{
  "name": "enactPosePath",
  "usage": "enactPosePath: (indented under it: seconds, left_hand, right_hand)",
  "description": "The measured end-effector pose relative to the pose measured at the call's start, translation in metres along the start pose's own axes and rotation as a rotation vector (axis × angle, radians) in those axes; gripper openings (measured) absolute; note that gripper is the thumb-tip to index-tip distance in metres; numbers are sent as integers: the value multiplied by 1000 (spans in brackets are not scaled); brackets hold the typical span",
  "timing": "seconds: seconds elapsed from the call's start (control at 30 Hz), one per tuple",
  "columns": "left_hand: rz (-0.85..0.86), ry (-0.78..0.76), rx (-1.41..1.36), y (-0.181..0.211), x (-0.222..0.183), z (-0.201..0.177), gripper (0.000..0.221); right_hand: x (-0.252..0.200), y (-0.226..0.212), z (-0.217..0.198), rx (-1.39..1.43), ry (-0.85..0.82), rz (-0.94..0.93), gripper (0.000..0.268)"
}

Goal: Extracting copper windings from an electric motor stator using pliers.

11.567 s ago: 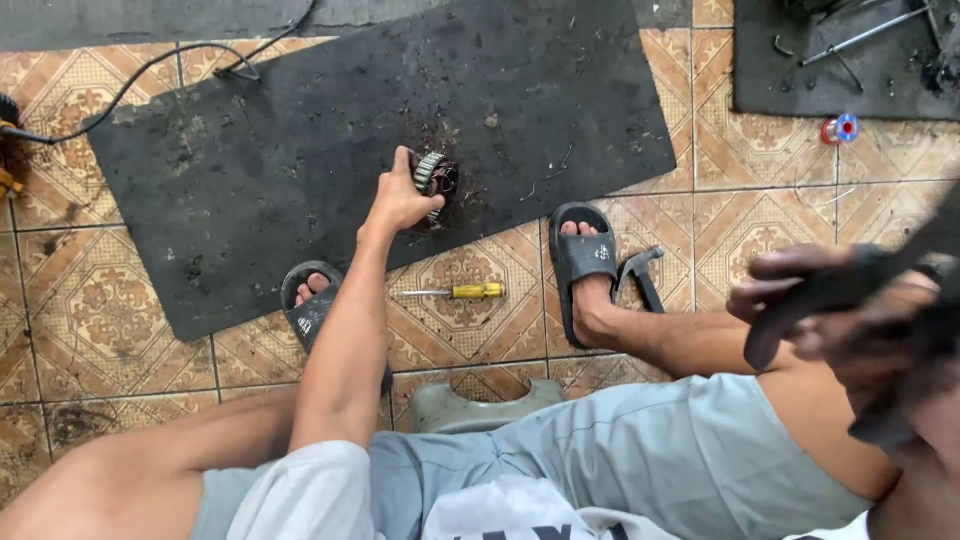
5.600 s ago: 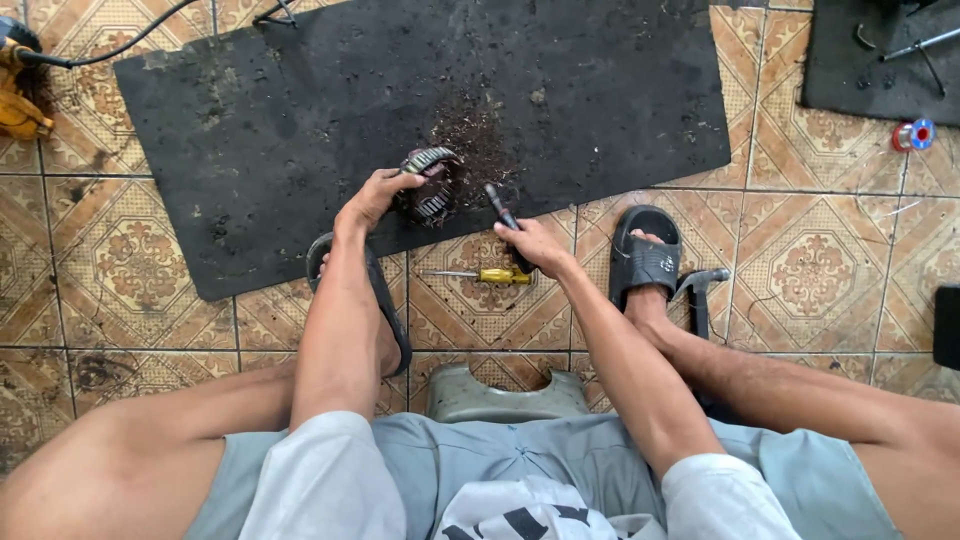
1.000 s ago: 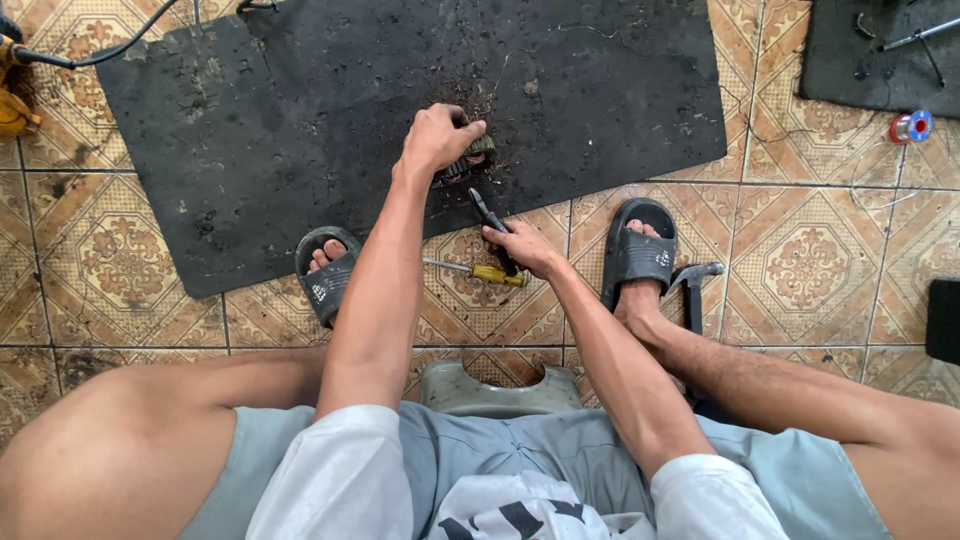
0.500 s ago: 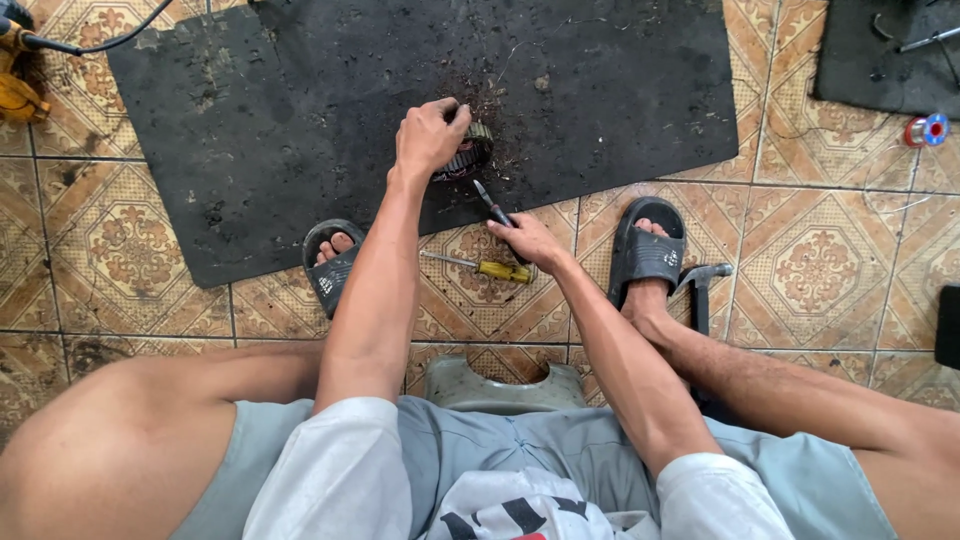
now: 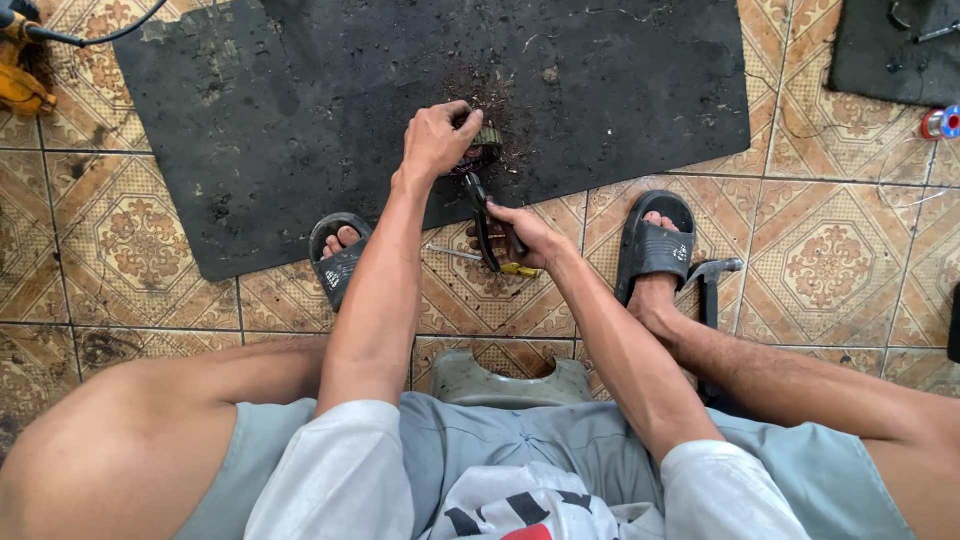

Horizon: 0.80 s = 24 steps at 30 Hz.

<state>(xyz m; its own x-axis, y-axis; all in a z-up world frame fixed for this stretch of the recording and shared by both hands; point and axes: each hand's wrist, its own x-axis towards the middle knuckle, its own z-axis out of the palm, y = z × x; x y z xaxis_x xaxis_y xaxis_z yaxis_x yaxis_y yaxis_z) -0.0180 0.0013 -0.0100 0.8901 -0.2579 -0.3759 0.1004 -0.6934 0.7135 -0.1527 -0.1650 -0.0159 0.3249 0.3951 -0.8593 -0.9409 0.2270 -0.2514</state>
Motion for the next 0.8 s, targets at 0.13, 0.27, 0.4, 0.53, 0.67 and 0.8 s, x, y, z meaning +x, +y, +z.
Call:
enactPosePath:
  seconds: [0.13,0.27,0.4,0.53,0.67,0.8]
  left_hand:
    - [-30,78,-18,-15,13,3,36]
    - [-15,76,-19,-11,7,0,36]
    - [-14,83,-28,-7,4,-1,35]
    - [13,112,-57,-7,1,0,34]
    - [27,121,-74,-5,0,1,34]
    - [50,100,-24,2,-7,-1,41]
  right_hand:
    - [2,5,-3,119,-118,-14,43]
    - [12,6,-3,133,-117,-11,42]
    - [25,5,-6,178,-163,-11,50]
    - [40,7,-12,211,-180,-14,53]
    - [57,11,-20,221,-192,-6,55]
    - [37,-2,1,376,-140,91,55]
